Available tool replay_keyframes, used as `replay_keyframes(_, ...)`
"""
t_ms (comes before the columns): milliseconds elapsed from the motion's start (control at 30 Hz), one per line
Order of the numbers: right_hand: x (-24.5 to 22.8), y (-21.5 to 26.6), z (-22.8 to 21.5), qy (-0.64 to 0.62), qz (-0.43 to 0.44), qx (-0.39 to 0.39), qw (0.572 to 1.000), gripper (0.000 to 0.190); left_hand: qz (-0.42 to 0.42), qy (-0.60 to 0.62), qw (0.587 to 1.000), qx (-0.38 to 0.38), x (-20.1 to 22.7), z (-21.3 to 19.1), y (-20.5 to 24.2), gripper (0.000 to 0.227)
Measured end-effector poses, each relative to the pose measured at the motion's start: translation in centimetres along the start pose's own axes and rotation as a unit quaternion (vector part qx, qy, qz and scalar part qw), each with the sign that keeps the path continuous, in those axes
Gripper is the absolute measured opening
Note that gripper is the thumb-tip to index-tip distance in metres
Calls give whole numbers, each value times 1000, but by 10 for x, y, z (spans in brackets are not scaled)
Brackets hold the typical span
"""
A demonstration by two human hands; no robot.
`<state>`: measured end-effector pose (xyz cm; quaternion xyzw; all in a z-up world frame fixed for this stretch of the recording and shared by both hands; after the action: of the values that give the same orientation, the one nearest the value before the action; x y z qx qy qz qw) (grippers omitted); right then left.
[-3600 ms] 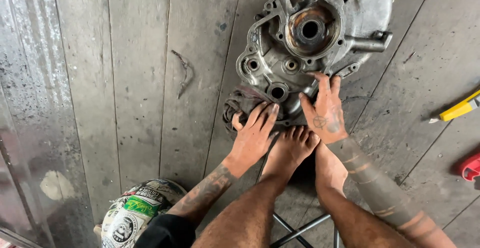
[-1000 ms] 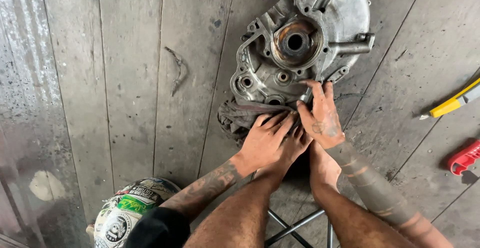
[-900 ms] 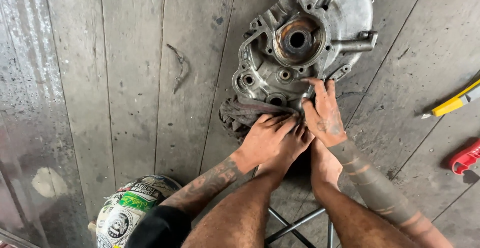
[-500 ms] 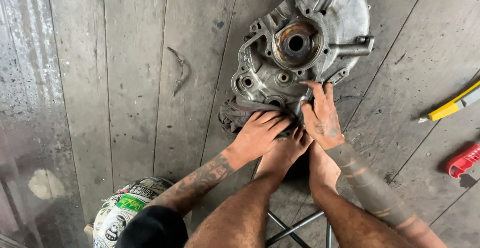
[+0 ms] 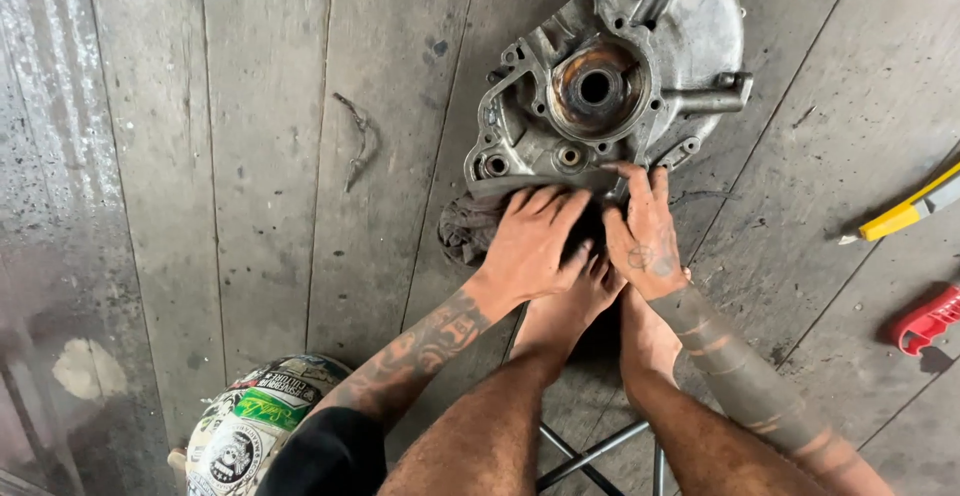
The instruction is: The person wipes a large metal mechanical housing with a cloth, cleaning its surfaces and crevices. They rotate the part to access different sides and continue wiping until the end of the clip.
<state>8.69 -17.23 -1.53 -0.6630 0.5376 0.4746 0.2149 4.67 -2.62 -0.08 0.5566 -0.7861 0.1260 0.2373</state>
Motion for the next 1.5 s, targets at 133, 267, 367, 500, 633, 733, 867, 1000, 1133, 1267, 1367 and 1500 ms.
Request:
replay_keyframes(133, -11, -2, -5, -34, 7, -7, 999, 55, 58, -7, 998, 0, 2, 0, -4, 73)
replay_keyframes(267, 4, -2, 0, 81, -65, 30, 994, 48, 152, -55, 987, -4, -3, -8, -1, 72)
replay_keyframes(367, 8, 7, 3, 110, -81, 20, 990, 69, 150, -105, 983, -24, -1, -5, 3, 71)
replay_keyframes(500, -4, 0, -3, -25, -69, 27, 997, 86, 123, -143, 982, -24, -14, -10, -10, 71)
replay_keyframes(633, -9, -1, -2, 218, -63, 74, 971, 38, 99, -88, 991, -25, 1, -5, 0, 83)
replay_keyframes(733, -13, -3, -2, 106, -88, 27, 990, 44, 68, -12, 997, -23, 17, -3, 3, 89)
replay_keyframes(867, 5, 4, 5, 187, -246, 149, 939, 31, 52, 72, 995, 33, 34, -5, 6, 76)
replay_keyframes(1000, -57, 1, -15, 218, -244, 160, 931, 40, 43, 34, 998, 22, 27, -2, 5, 77)
replay_keyframes(1133, 13, 1, 3, 114, -325, 152, 926, 44, 62, -46, 997, -23, 2, -13, 1, 83)
replay_keyframes(1267, -7, 1, -2, 82, -326, 104, 936, 69, 85, -114, 989, -34, -14, -16, -6, 91)
replay_keyframes(1367, -10, -6, -6, 79, -315, 92, 941, 74, 85, -148, 985, -39, -19, -31, -5, 91)
replay_keyframes(1500, -12, -14, -5, 65, -291, 79, 951, 82, 80, -203, 975, -37, -13, -55, 7, 84)
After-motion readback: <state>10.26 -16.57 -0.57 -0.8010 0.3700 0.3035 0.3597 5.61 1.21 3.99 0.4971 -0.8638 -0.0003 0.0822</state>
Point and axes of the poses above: each hand's wrist, its own y-axis away from the middle knuckle, its own z-axis out of the palm, x = y × z, the point moved 5 cm from there along -y, towards the middle knuckle, and after that the axes turned 2 degrees about -x, right-handed, at the moved point
